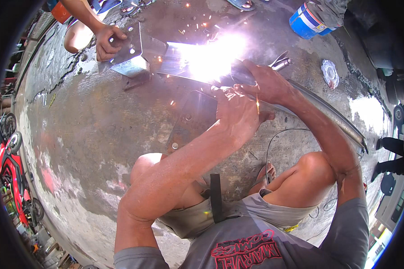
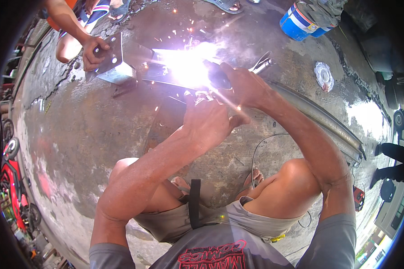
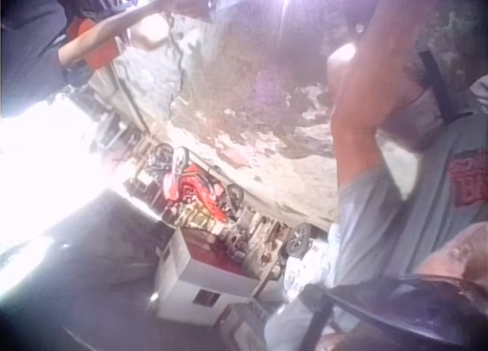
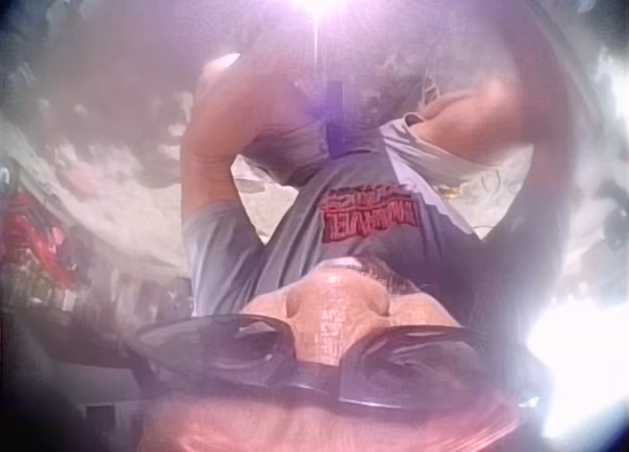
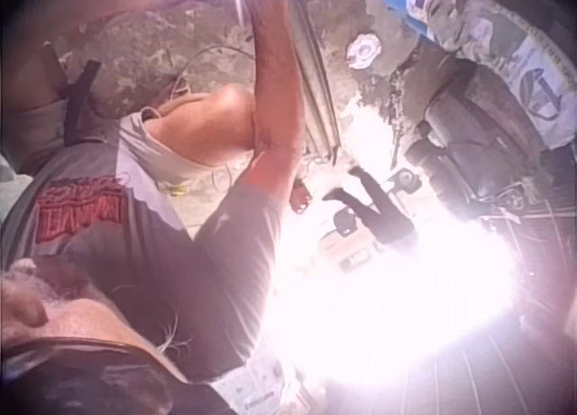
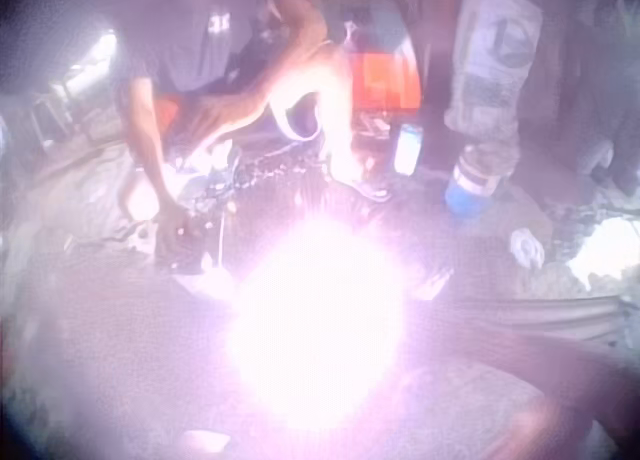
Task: The person welds a long metal bar using a handheld welding torch, producing bright sparks. They pause to replace the welding rod and continue welding along the seam of the metal piece.
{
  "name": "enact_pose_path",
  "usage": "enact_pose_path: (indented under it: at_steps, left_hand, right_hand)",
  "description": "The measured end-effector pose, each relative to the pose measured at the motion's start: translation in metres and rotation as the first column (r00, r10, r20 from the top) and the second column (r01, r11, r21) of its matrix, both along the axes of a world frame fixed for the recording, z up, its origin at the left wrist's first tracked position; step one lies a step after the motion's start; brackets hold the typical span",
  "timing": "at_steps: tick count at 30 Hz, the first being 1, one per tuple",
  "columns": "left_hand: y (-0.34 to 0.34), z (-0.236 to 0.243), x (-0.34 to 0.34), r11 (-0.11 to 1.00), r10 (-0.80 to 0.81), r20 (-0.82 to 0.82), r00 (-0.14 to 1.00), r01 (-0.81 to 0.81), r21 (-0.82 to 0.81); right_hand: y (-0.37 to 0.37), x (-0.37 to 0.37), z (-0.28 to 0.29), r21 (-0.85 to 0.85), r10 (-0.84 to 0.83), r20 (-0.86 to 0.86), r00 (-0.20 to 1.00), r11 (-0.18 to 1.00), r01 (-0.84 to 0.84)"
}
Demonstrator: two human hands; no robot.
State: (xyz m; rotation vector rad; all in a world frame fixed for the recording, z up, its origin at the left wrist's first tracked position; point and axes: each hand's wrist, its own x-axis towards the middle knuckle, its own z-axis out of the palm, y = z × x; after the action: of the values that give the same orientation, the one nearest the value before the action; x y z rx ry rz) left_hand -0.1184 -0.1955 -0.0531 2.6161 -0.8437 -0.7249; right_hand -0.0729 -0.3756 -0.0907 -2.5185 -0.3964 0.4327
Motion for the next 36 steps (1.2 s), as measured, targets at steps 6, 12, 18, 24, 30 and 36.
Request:
enact_pose_path:
  at_steps: [6, 12, 18, 24, 30, 36]
  left_hand:
    - [-0.001, -0.006, -0.006, 0.996, 0.032, 0.092, 0.995, -0.024, -0.085]
    - [-0.01, 0.006, -0.001, 0.995, -0.032, 0.228, 0.973, 0.011, 0.096]
    - [-0.018, -0.002, -0.025, 0.998, -0.001, 0.301, 0.954, 0.02, -0.062]
    - [-0.023, -0.008, -0.038, 0.989, -0.071, 0.183, 0.98, 0.093, -0.111]
    - [-0.024, -0.007, -0.038, 0.991, -0.117, 0.132, 0.984, 0.124, -0.046]
    - [-0.025, -0.011, -0.038, 0.993, -0.11, 0.157, 0.982, 0.116, -0.031]
  right_hand:
    - [-0.01, 0.002, -0.011, -0.099, 0.006, 0.002, 1.0, 0.995, -0.006]
    - [-0.015, 0.003, 0.004, -0.003, -0.126, 0.079, 0.989, 0.992, 0.127]
    - [-0.037, -0.017, 0.026, -0.111, -0.122, 0.088, 0.989, 0.985, 0.131]
    - [-0.052, -0.037, 0.018, -0.12, -0.165, 0.122, 0.979, 0.976, 0.179]
    - [-0.058, -0.04, 0.005, -0.107, -0.143, 0.071, 0.987, 0.983, 0.15]
    - [-0.061, -0.038, -0.014, -0.097, -0.097, 0.143, 0.985, 0.989, 0.112]
